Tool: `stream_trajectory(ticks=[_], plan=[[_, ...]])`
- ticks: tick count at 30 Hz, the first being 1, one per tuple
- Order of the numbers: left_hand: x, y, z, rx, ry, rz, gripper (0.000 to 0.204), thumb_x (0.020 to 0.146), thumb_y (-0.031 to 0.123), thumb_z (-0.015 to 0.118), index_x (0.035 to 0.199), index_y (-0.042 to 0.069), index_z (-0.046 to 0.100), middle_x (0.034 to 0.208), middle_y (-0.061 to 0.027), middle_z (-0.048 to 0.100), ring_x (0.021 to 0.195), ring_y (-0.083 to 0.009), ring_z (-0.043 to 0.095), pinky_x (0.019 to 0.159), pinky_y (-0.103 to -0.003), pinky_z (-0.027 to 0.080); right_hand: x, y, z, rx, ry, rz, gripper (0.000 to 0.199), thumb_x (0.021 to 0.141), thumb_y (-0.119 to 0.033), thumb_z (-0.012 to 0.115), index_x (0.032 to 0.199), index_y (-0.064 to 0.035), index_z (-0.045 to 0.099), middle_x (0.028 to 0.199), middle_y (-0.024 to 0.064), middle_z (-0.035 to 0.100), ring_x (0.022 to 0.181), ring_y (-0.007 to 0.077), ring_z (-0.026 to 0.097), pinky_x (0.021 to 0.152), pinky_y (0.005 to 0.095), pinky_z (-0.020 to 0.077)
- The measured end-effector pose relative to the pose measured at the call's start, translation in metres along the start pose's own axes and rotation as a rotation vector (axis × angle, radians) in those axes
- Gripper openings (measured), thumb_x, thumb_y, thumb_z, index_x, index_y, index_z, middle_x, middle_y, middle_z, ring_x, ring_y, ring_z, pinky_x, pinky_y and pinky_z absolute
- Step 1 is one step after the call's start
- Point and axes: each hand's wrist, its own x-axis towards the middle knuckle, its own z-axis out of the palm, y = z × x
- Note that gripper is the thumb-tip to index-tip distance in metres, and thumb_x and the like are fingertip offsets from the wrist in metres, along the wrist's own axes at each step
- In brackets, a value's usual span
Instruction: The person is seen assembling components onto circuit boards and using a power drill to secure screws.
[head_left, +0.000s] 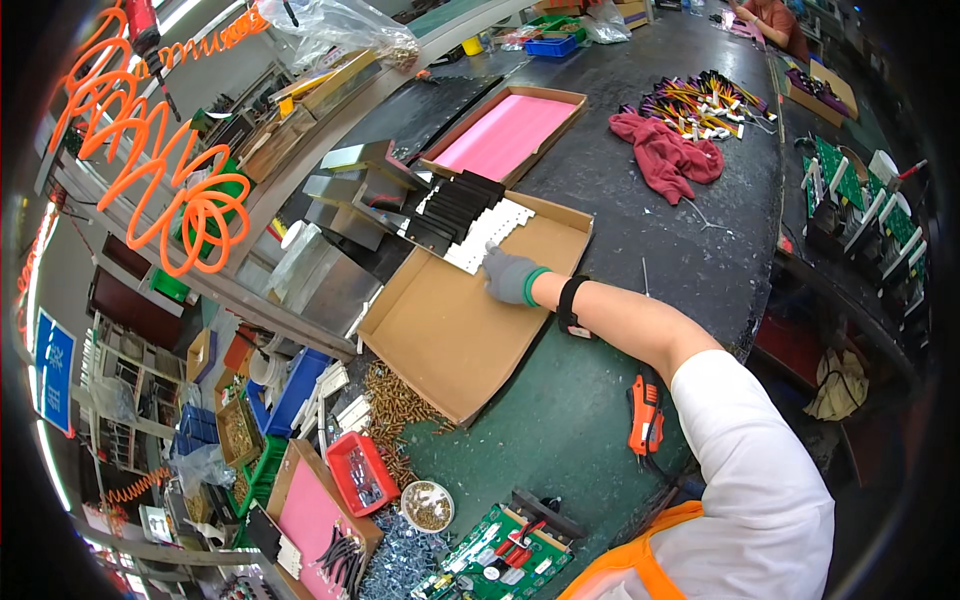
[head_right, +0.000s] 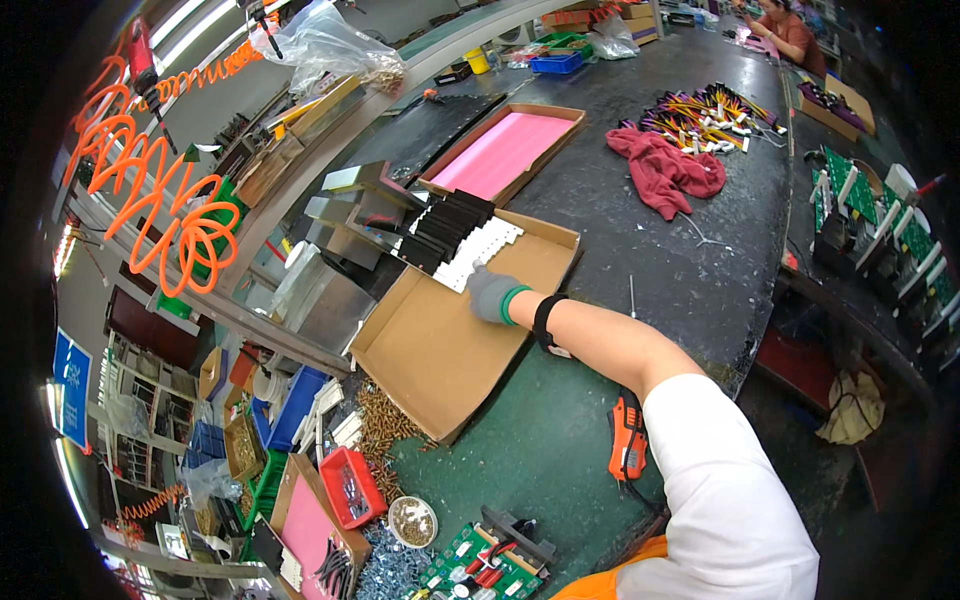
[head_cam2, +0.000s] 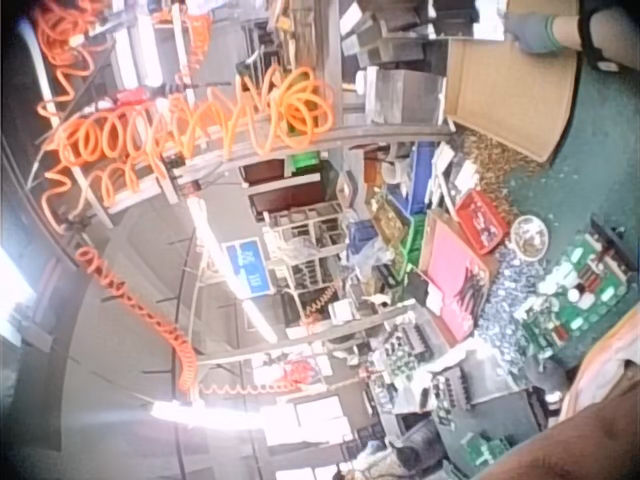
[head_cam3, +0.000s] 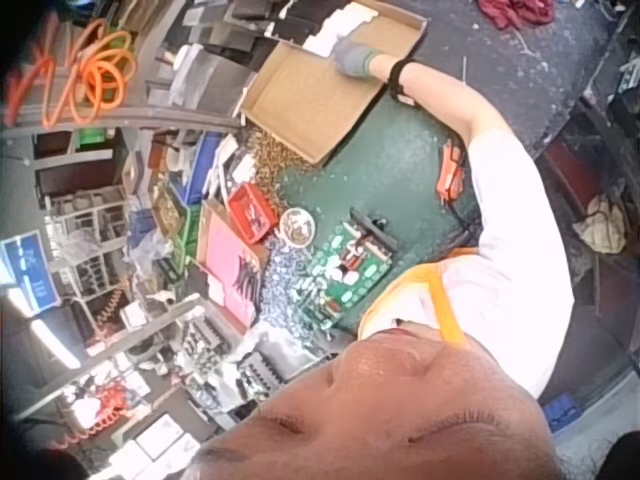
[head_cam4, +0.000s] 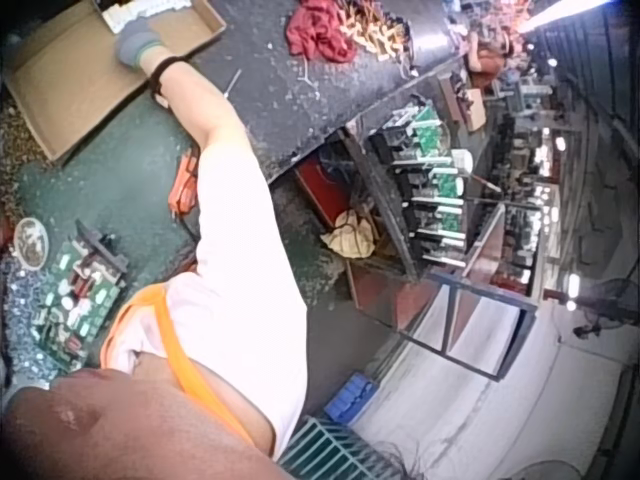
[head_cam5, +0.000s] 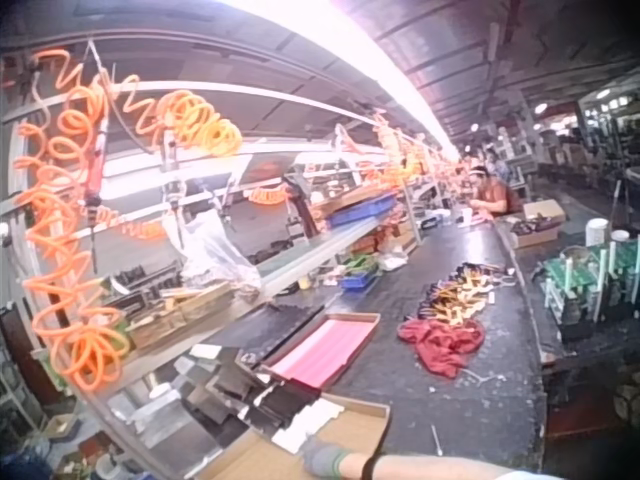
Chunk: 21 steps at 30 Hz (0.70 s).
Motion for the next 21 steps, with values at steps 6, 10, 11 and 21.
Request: stream_trajectory(ticks=[6, 10, 11, 21], plan=[[-0.006, -0.01, 0.007, 0.036, 0.0, 0.035, 0.036, 0.076, 0.004, 0.054, 0.109, -0.001, 0.067, 0.092, -0.0208, 0.065, 0.081, -0.0377, 0.06, 0.072, -0.045, 0.047, -0.004, -0.001, -0.005, 0.01, 0.004, 0.0, 0.046, 0.086, -0.015, 0.052, 0.128, 0.0039, 0.053, 0.156, 0.0228, 0.026, 0.109, 0.0398, 0.063, 0.093, 0.0455, 0.0506], [-0.005, -0.013, 0.01, 0.033, -0.009, 0.031, 0.036, 0.077, 0.004, 0.054, 0.11, -0.001, 0.067, 0.092, -0.0207, 0.065, 0.082, -0.0376, 0.06, 0.073, -0.045, 0.047, -0.005, 0.001, -0.01, 0.087, 0.054, 0.092, 0.046, 0.085, -0.015, 0.052, 0.128, 0.0036, 0.053, 0.155, 0.0238, 0.027, 0.11, 0.0403, 0.063, 0.094, 0.0455, 0.0501], [-0.005, -0.013, 0.011, 0.032, -0.013, 0.032, 0.036, 0.077, 0.005, 0.054, 0.11, -0.001, 0.067, 0.092, -0.0206, 0.065, 0.082, -0.0375, 0.06, 0.073, -0.045, 0.047, -0.005, 0.002, -0.01, 0.07, 0.045, 0.067, 0.046, 0.085, -0.015, 0.052, 0.128, 0.0036, 0.053, 0.155, 0.0238, 0.027, 0.11, 0.0403, 0.063, 0.094, 0.0455, 0.0501], [0.0, -0.008, 0.015, 0.02, -0.035, 0.019, 0.035, 0.079, 0.006, 0.054, 0.111, 0.0, 0.067, 0.093, -0.0202, 0.064, 0.084, -0.0373, 0.06, 0.074, -0.045, 0.048, -0.002, 0.007, -0.013, 0.038, 0.013, 0.037, 0.047, 0.086, -0.017, 0.052, 0.129, 0.0026, 0.053, 0.156, 0.0237, 0.025, 0.108, 0.0407, 0.063, 0.093, 0.0465, 0.0502]])
